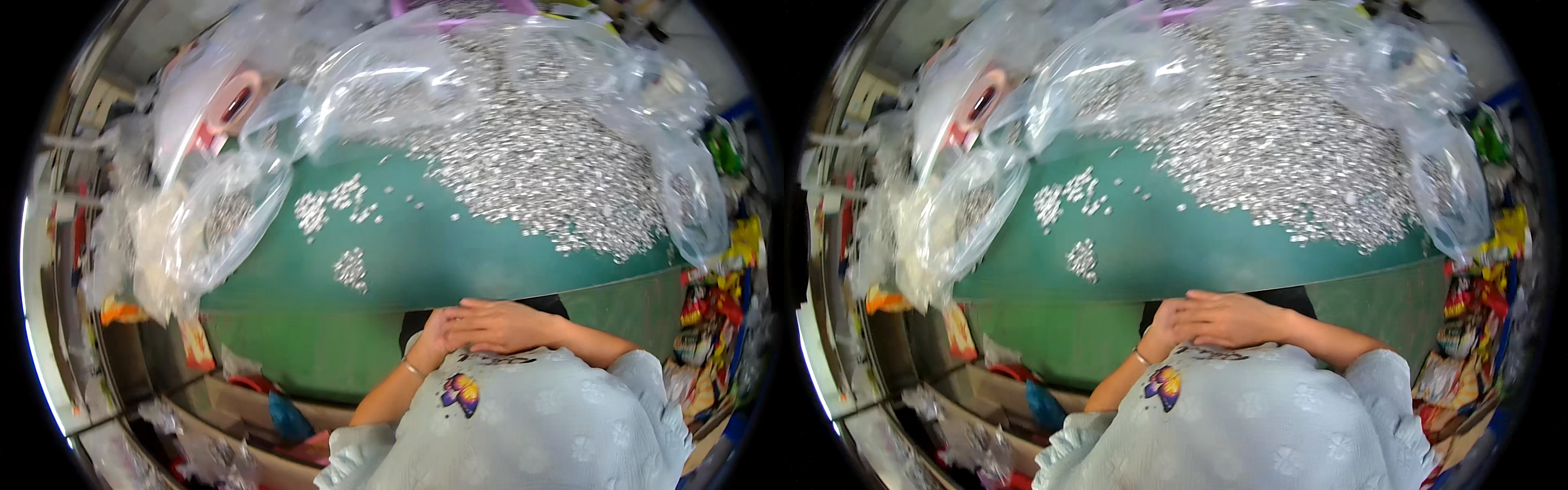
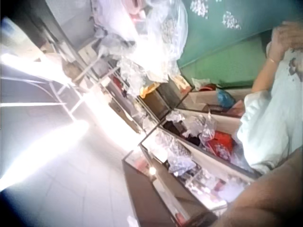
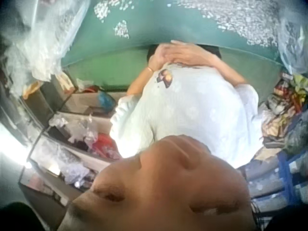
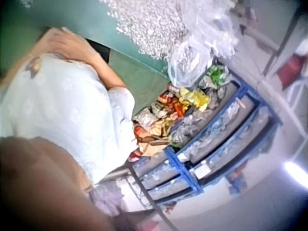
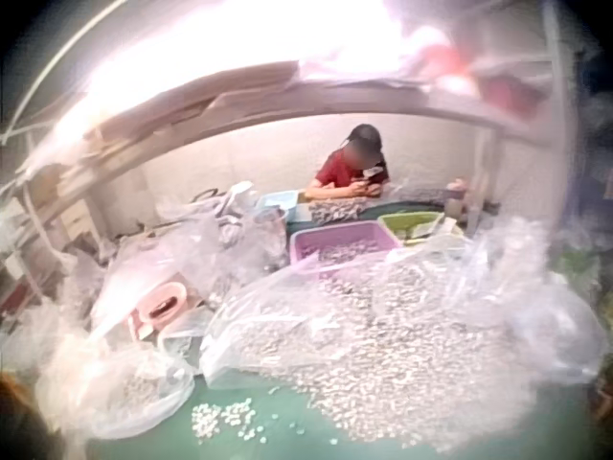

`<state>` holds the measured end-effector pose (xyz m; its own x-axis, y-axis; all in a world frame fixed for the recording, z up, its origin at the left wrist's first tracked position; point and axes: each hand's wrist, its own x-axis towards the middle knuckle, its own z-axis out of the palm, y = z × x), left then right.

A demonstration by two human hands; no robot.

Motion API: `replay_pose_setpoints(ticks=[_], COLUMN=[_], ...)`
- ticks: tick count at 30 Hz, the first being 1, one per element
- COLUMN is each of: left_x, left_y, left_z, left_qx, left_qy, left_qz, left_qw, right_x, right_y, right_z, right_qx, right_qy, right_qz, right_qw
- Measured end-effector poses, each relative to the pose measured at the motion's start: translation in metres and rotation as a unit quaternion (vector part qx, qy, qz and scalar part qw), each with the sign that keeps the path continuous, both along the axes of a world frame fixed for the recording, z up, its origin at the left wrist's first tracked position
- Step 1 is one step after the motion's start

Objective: The person sorts through a large pile of small silver-colored metal parts on a green workbench by hand, picking up individual pieces, turning them over, and placing them into smaller groups or back into plastic bags.

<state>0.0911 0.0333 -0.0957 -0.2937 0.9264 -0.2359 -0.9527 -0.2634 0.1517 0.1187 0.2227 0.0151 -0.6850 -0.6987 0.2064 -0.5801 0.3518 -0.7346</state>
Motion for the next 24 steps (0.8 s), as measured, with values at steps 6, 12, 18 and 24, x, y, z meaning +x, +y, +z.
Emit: replay_pose_setpoints(ticks=[6, 12, 18, 24], left_x=[0.003, -0.037, -0.082, -0.174], left_y=[-0.001, -0.010, 0.067, 0.233], left_z=[0.062, 0.116, 0.161, 0.222], left_qx=[-0.299, -0.268, -0.255, -0.083], left_qy=[0.366, 0.027, 0.021, -0.018], left_qz=[0.028, -0.106, -0.001, 0.146], left_qw=[0.881, 0.957, 0.967, 0.986], right_x=[0.004, 0.008, 0.003, -0.002], right_y=[0.012, 0.045, 0.056, 0.068], right_z=[0.012, 0.021, 0.019, 0.022], right_qx=[-0.181, -0.207, -0.241, -0.269], right_qy=[0.017, 0.015, 0.001, 0.015], right_qz=[-0.127, -0.413, -0.494, -0.530], right_qw=[0.975, 0.887, 0.835, 0.804])
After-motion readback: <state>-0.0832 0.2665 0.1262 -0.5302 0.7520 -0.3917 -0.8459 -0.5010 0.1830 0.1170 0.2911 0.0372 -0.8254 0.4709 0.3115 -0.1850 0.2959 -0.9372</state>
